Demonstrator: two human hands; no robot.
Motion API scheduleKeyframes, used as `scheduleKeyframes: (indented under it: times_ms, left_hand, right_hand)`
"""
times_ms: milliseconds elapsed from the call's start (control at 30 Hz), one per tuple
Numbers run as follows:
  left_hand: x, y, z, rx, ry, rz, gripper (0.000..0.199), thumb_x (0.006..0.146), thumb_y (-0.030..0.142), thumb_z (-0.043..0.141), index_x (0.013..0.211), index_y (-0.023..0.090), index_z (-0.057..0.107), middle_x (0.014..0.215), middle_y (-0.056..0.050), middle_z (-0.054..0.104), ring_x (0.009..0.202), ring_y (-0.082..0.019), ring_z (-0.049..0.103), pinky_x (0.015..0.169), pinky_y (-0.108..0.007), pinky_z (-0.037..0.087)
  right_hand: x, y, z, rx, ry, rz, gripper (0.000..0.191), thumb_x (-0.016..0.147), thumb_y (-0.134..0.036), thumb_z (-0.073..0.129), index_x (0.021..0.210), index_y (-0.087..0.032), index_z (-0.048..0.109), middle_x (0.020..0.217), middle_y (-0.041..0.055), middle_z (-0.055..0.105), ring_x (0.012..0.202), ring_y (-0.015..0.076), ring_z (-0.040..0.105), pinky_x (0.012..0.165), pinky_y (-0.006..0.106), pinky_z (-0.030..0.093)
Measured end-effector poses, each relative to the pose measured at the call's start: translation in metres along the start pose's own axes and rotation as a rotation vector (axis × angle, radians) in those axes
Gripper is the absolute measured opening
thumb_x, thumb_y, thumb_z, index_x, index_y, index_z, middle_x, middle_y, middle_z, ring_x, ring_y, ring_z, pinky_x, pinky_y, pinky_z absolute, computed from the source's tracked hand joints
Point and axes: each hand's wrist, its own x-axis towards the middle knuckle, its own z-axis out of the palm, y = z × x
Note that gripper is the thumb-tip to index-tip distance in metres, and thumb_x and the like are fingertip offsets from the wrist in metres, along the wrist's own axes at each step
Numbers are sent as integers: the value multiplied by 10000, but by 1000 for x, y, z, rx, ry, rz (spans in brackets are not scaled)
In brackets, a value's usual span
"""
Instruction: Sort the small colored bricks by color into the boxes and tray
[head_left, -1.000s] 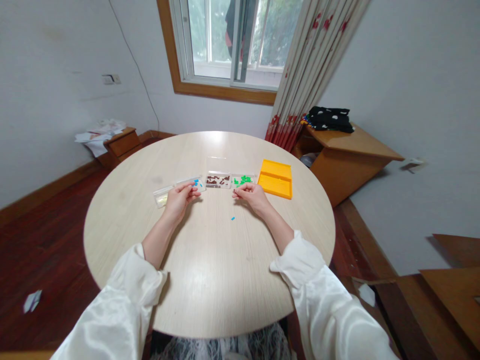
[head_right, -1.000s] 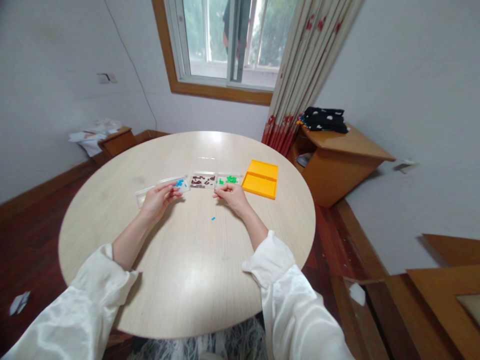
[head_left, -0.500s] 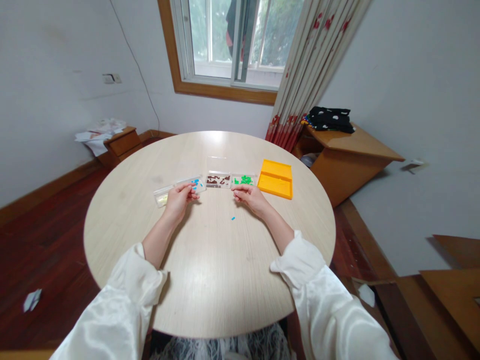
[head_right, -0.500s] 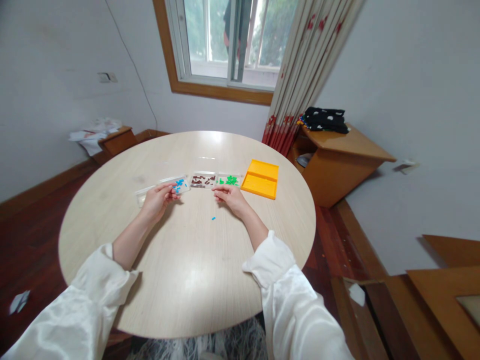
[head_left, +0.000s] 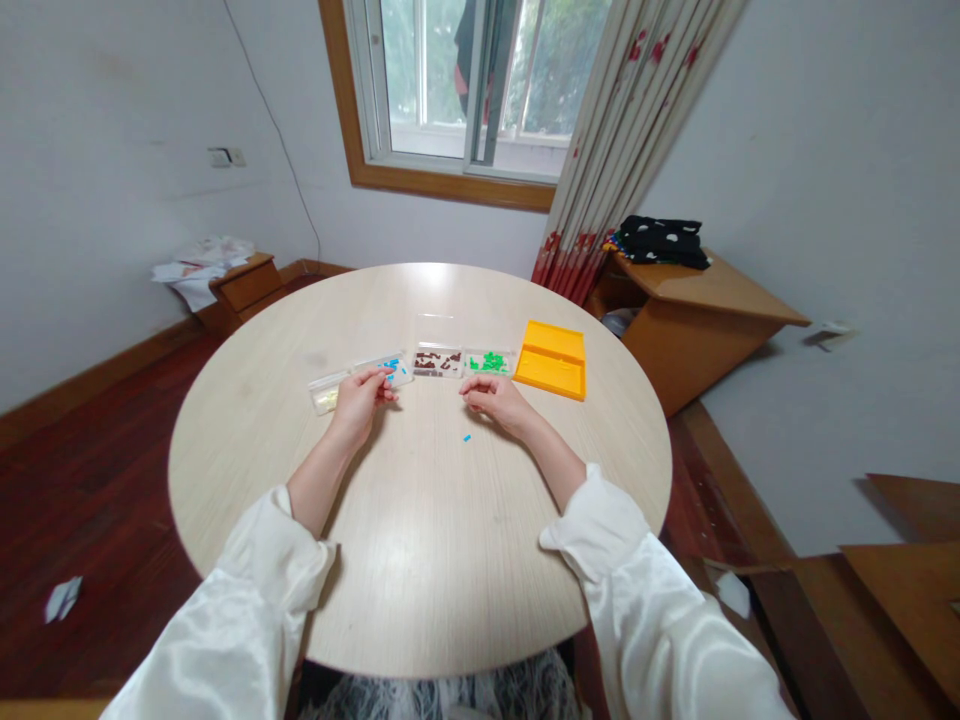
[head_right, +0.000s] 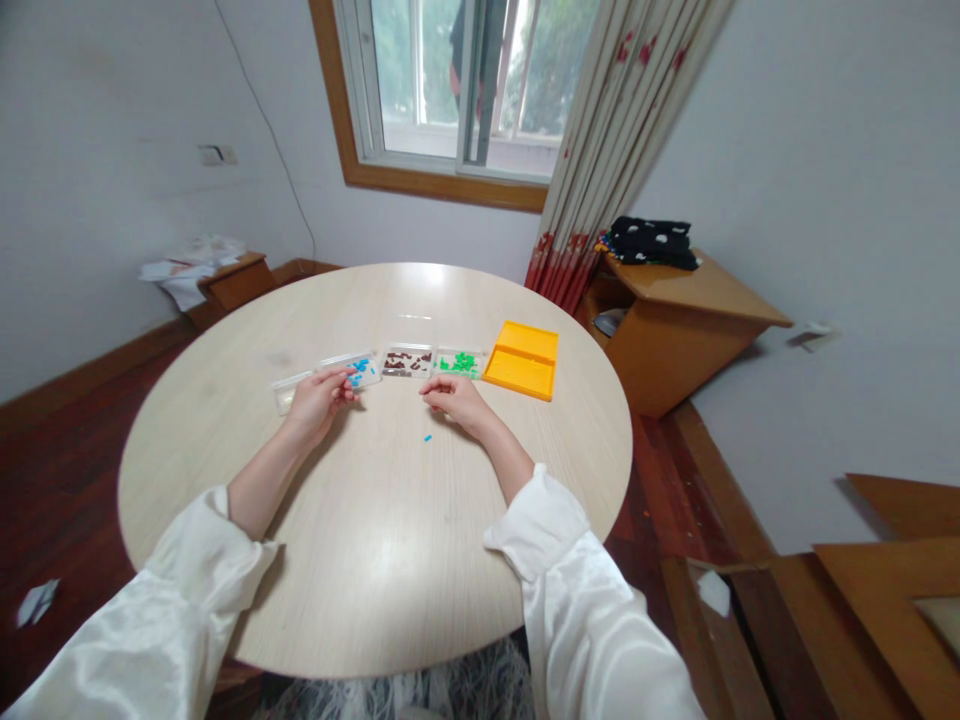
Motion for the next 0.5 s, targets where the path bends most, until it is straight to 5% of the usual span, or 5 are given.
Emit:
scheduleKeyframes:
  times_ms: [167, 233, 333, 500]
  left_hand:
    - [0, -1, 0, 15, -16, -16, 129, 642, 145, 573, 747, 88, 622, 481, 54, 508, 401, -43, 450, 462, -185, 460]
    - [0, -2, 0, 22, -24, -17, 130, 648, 149, 569, 749, 87, 622, 485, 53, 509, 401, -44, 452, 458, -185, 459]
    - [1, -4, 0, 30, -35, -17, 130, 654, 155, 566, 749, 88, 623, 484, 54, 502, 404, -48, 455, 461, -191, 464]
    - [1, -3, 0, 34, -26, -27, 121, 644, 153, 573, 737, 92, 620, 489, 51, 506, 404, -47, 451, 469, -197, 464]
  right_hand:
    - [10, 7, 6, 2, 187, -103, 245, 598, -213, 624, 833, -165, 671, 728, 8, 656, 684, 118, 599, 668, 263, 461]
    - [14, 8, 8, 32, 159, -158, 384, 620, -233, 627, 1000, -184, 652, 1008, 69, 674, 931, 167, 617, 820, 318, 470]
    - [18, 9, 9, 27, 46, -210, 566, 636, -237, 633, 1197, -227, 557, 1339, 90, 501, 1239, 187, 456, 1005, 371, 373]
    - [20, 12, 8, -50, 10, -190, 555, 671, -196, 597, 1223, -220, 544, 1325, 100, 514, 1232, 180, 464, 1019, 389, 362]
